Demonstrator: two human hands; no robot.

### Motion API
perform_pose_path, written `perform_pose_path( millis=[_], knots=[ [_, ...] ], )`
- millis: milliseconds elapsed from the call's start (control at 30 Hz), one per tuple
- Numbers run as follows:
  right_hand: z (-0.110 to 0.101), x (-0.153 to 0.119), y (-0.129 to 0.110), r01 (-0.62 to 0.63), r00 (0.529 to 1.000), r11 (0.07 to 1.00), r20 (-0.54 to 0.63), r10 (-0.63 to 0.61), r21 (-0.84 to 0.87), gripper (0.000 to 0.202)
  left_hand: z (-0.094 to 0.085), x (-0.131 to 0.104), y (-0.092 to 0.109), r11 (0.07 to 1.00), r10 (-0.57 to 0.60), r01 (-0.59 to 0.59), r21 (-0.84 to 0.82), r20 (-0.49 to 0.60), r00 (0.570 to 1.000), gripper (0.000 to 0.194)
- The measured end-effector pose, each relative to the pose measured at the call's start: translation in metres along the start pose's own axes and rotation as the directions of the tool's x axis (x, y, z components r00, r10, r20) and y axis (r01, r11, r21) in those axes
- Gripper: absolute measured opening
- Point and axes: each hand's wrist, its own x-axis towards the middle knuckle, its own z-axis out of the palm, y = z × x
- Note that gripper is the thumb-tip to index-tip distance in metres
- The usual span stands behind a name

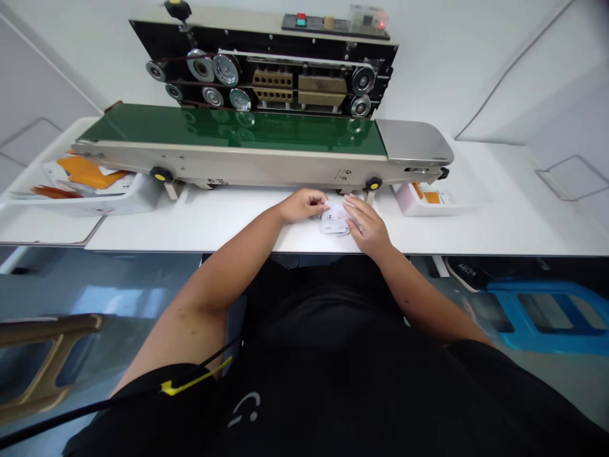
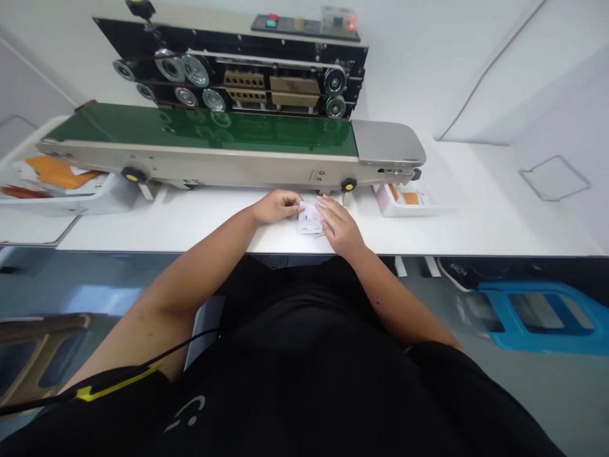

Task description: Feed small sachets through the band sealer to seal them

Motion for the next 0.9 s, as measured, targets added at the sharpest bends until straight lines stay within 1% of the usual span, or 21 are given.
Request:
perform_pose_path(
  millis=[67,133,200,267,333,500,733,900],
  knots=[
    [0.001,-0.001,0.002,-0.105,0.994,0.994,-0.039,0.106,0.022,0.046,0.0,-0.001,0.002,0.999,-0.015,0.015,-0.036,0.004,1.0,0.03],
    [0.003,-0.003,0.006,-0.244,0.967,0.962,-0.045,0.251,0.126,0.048,0.001,-0.001,0.003,0.998,-0.025,0.026,-0.062,0.013,1.0,0.031],
    [0.007,-0.005,0.012,-0.365,0.926,0.886,0.01,0.378,0.286,0.051,0.001,-0.001,0.003,0.996,-0.022,0.023,-0.085,0.01,1.0,0.031],
    [0.01,-0.006,0.017,-0.432,0.894,0.802,0.076,0.442,0.413,0.057,0.001,0.0,0.002,0.996,-0.01,0.01,-0.093,0.001,1.0,0.032],
    [0.011,-0.006,0.02,-0.456,0.879,0.756,0.104,0.466,0.469,0.059,0.001,0.0,0.001,0.997,0.004,-0.003,-0.076,0.008,1.0,0.034],
    [0.009,-0.005,0.018,-0.492,0.86,0.728,0.132,0.494,0.478,0.06,-0.001,-0.001,0.002,1.0,0.02,-0.02,-0.015,0.004,1.0,0.035],
    [0.008,-0.002,0.017,-0.487,0.866,0.72,0.167,0.471,0.495,0.056,0.0,0.001,-0.002,0.998,0.053,-0.055,-0.038,-0.029,0.998,0.028],
    [0.005,-0.002,0.015,-0.486,0.869,0.728,0.176,0.463,0.484,0.057,-0.001,0.001,-0.002,0.999,0.042,-0.043,-0.011,-0.027,0.999,0.031]
  ],
)
